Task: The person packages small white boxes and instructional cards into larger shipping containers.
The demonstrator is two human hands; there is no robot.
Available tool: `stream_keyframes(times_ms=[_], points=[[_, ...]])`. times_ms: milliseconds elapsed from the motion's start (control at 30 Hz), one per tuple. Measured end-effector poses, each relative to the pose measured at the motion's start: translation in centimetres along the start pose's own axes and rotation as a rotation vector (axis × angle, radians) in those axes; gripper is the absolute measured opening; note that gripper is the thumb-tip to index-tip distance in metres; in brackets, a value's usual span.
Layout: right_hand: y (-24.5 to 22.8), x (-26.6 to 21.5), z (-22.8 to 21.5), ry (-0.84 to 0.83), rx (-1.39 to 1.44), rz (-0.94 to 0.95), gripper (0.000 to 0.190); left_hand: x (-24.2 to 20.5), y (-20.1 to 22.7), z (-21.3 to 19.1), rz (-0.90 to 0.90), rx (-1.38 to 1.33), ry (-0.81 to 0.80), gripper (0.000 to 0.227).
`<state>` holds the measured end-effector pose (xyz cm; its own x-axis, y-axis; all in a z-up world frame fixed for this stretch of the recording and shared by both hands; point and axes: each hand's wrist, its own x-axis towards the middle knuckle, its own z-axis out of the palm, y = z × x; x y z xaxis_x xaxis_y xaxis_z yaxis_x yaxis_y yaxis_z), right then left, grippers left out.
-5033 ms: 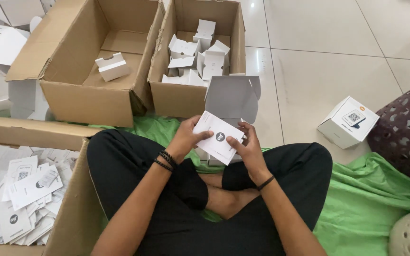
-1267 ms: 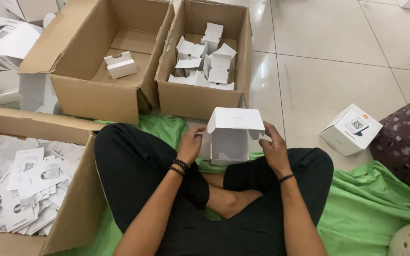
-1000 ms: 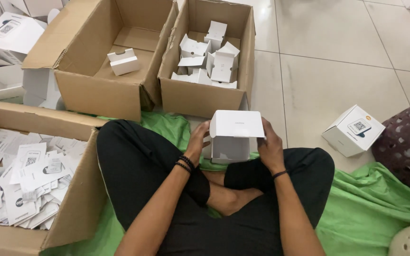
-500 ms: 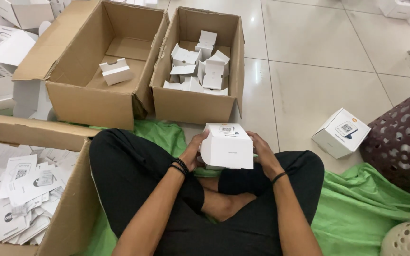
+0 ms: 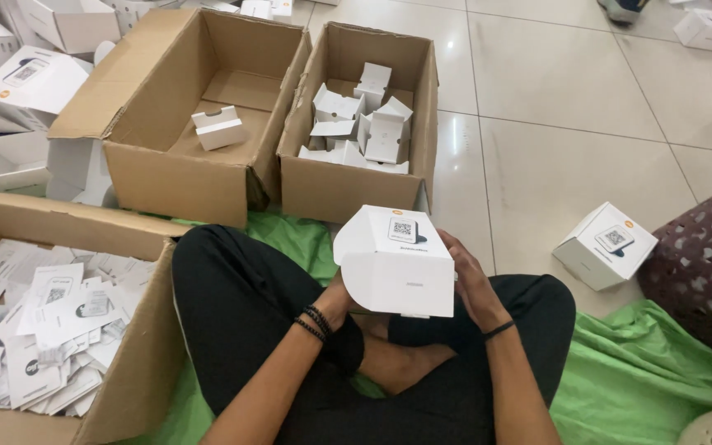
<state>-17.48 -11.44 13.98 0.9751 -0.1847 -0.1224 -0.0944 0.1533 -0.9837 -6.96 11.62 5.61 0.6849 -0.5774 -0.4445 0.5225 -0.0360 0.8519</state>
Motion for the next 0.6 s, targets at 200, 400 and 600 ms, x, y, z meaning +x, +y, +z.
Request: stream_keyframes(times_ms=[200, 400, 600], points=[[0.4, 1.0, 0.6, 0.072, 0.004, -0.020, 0.080, 1.5, 17.7, -10.2, 0.727, -0.316, -0.151, 0.047], [0.7, 1.1, 0.0, 0.145, -0.080, -0.009, 0.069, -3.8, 38.0, -14.0, 1.064, 0.068, 0.025, 0.036], [1.3, 2.0, -0.7, 0.153, -0.214, -0.023, 0.061, -3.8, 36.1, -4.8, 0.952, 0.292, 0.016, 0.033]])
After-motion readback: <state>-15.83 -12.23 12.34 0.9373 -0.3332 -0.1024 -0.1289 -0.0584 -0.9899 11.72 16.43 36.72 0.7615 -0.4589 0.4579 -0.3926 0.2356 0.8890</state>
